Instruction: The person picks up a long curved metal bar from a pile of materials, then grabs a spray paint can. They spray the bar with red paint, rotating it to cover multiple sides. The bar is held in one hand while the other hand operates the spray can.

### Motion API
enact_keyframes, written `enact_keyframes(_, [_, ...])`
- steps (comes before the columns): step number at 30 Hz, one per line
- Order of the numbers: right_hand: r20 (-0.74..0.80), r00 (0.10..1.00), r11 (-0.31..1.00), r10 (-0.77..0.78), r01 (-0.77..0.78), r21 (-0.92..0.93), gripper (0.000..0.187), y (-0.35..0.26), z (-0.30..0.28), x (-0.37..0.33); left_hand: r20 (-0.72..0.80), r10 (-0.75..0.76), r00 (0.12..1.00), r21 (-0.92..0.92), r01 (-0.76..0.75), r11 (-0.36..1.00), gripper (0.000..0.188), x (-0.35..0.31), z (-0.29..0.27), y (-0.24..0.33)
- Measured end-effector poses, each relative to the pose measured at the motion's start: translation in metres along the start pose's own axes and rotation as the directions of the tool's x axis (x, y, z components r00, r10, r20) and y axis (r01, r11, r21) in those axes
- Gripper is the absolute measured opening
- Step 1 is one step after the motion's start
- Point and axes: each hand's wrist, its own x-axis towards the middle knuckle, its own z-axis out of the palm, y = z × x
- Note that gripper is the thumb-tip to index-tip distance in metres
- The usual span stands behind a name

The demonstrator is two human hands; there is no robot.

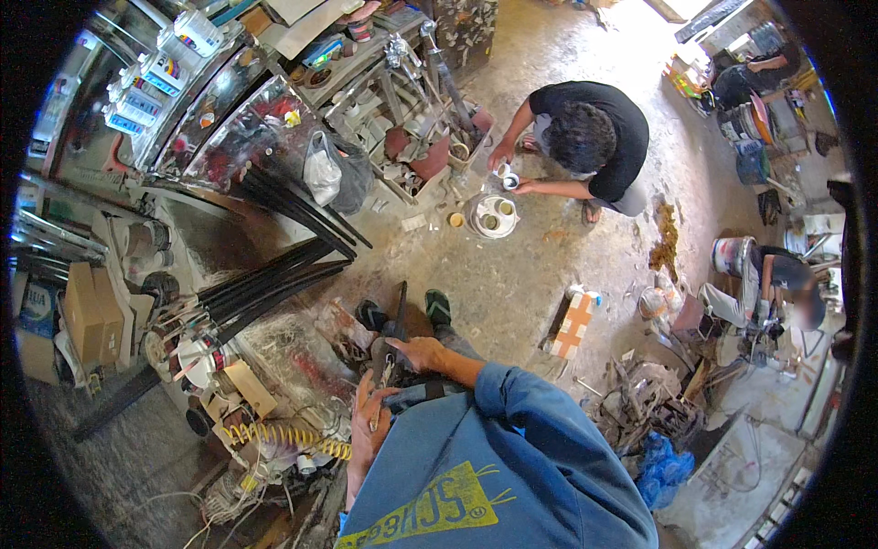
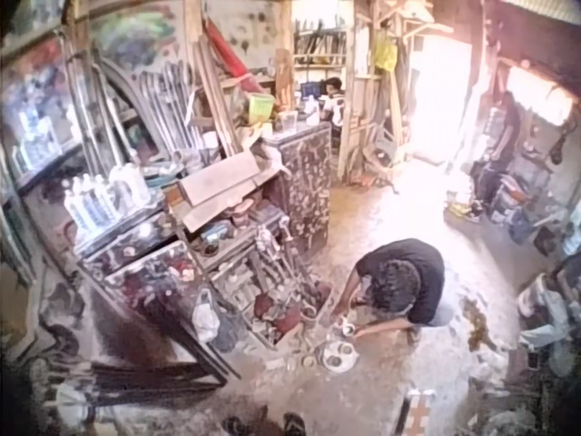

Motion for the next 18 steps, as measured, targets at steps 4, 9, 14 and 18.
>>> enact_keyframes(4, [0.007, 1.0, 0.999, -0.012, 0.013, -0.04, 0.089, 0.002, 0.006, 0.004, 0.078, 0.028, 0.997, 0.145, -0.039, 0.989, 0.034, -0.012, -0.012, 0.007])
enact_keyframes(9, [-0.003, 1.0, 0.998, 0.001, -0.001, -0.063, 0.083, 0.005, 0.001, 0.003, 0.097, -0.019, 0.995, 0.019, 0.017, 1.0, 0.031, -0.024, -0.021, -0.002])
enact_keyframes(14, [-0.103, 0.993, 0.994, -0.048, 0.037, -0.102, 0.076, 0.004, -0.004, 0.001, 0.139, -0.036, 0.99, -0.017, 0.039, 0.999, 0.031, 0.001, -0.043, -0.058])
enact_keyframes(18, [-0.132, 0.99, 0.998, 0.039, -0.046, -0.049, 0.068, 0.001, -0.004, 0.002, 0.155, -0.009, 0.988, 0.009, 0.007, 1.0, 0.031, 0.013, -0.051, -0.079])
